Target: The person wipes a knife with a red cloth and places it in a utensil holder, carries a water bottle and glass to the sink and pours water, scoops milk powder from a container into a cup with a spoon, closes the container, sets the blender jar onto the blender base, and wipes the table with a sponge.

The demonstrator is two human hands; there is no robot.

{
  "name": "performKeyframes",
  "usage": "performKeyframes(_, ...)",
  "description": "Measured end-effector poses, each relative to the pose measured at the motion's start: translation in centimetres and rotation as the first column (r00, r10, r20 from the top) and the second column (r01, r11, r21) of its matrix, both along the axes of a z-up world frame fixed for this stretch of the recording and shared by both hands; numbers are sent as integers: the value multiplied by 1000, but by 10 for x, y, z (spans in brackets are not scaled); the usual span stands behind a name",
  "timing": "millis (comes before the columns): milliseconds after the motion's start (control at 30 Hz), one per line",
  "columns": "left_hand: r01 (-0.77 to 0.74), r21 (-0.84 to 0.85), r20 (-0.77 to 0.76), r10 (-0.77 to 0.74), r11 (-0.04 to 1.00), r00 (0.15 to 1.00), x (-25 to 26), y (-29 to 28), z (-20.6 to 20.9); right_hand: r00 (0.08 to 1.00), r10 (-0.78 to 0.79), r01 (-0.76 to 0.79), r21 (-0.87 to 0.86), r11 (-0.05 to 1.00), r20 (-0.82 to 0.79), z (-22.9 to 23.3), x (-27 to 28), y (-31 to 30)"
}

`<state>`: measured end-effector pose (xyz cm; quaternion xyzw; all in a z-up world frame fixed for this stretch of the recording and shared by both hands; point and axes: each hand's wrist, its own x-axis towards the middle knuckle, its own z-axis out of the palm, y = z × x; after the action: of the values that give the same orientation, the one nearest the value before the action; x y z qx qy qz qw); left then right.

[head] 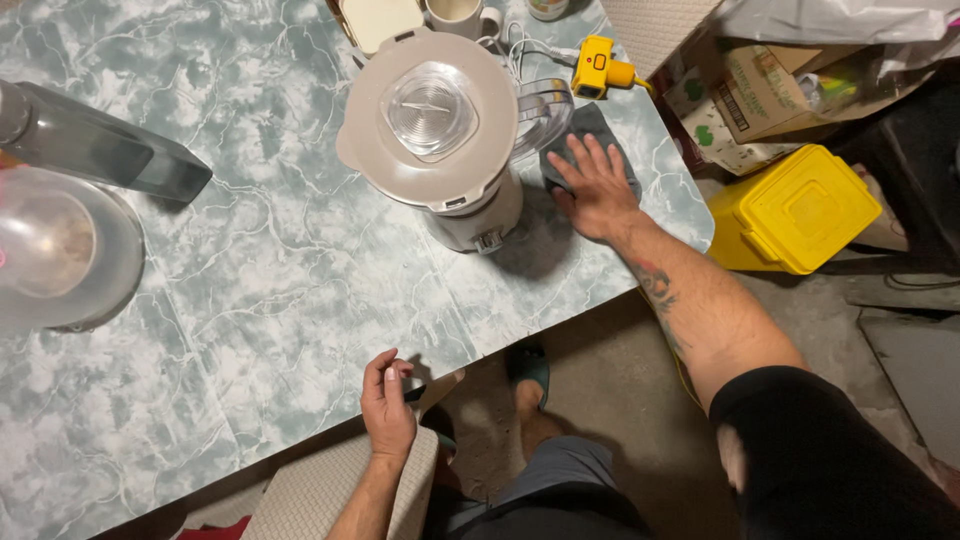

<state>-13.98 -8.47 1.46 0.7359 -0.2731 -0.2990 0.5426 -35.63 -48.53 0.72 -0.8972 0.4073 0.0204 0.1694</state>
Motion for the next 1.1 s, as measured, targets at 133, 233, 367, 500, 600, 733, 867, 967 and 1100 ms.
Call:
performKeyframes(133, 29, -22, 19, -29, 999, 999, -3, -7, 4, 998, -18, 16, 24, 1000, 62, -1, -14, 4)
performKeyframes(233, 52, -30, 12, -52, 998, 999, -7, -17, 3, 993, -115, 115, -2, 993, 8, -4, -41, 23)
performKeyframes(367, 100, -24, -9, -100, 995, 995, -19, -28, 1, 980, -197, 197, -72, 978, 1, -7, -81, 75)
performKeyframes(500, 126, -38, -95, -129, 991, 987, -31, -37, -2, 979, -174, 160, -132, 978, -102, -12, -73, 139)
performKeyframes(600, 146, -51, -51, -149, 988, 988, -37, -41, -3, 995, -21, 17, -45, 999, -99, -10, -50, 168)
performKeyframes(733, 137, -57, -38, -139, 989, 990, -36, -39, -5, 979, 73, -69, 25, 997, -189, -12, -32, 135)
performKeyframes(867, 95, -20, -29, -96, 995, 995, -32, -31, -5, 999, -25, 28, -106, 994, 26, -23, -17, 54)
performKeyframes(967, 60, -7, -27, -60, 998, 998, -31, -21, 0, 988, -136, 138, -32, 990, 72, -26, -18, 14)
performKeyframes(1100, 30, 2, -6, -30, 1000, 1000, -26, -4, 6, 967, -229, 232, -17, 972, 116, -33, -29, 9)
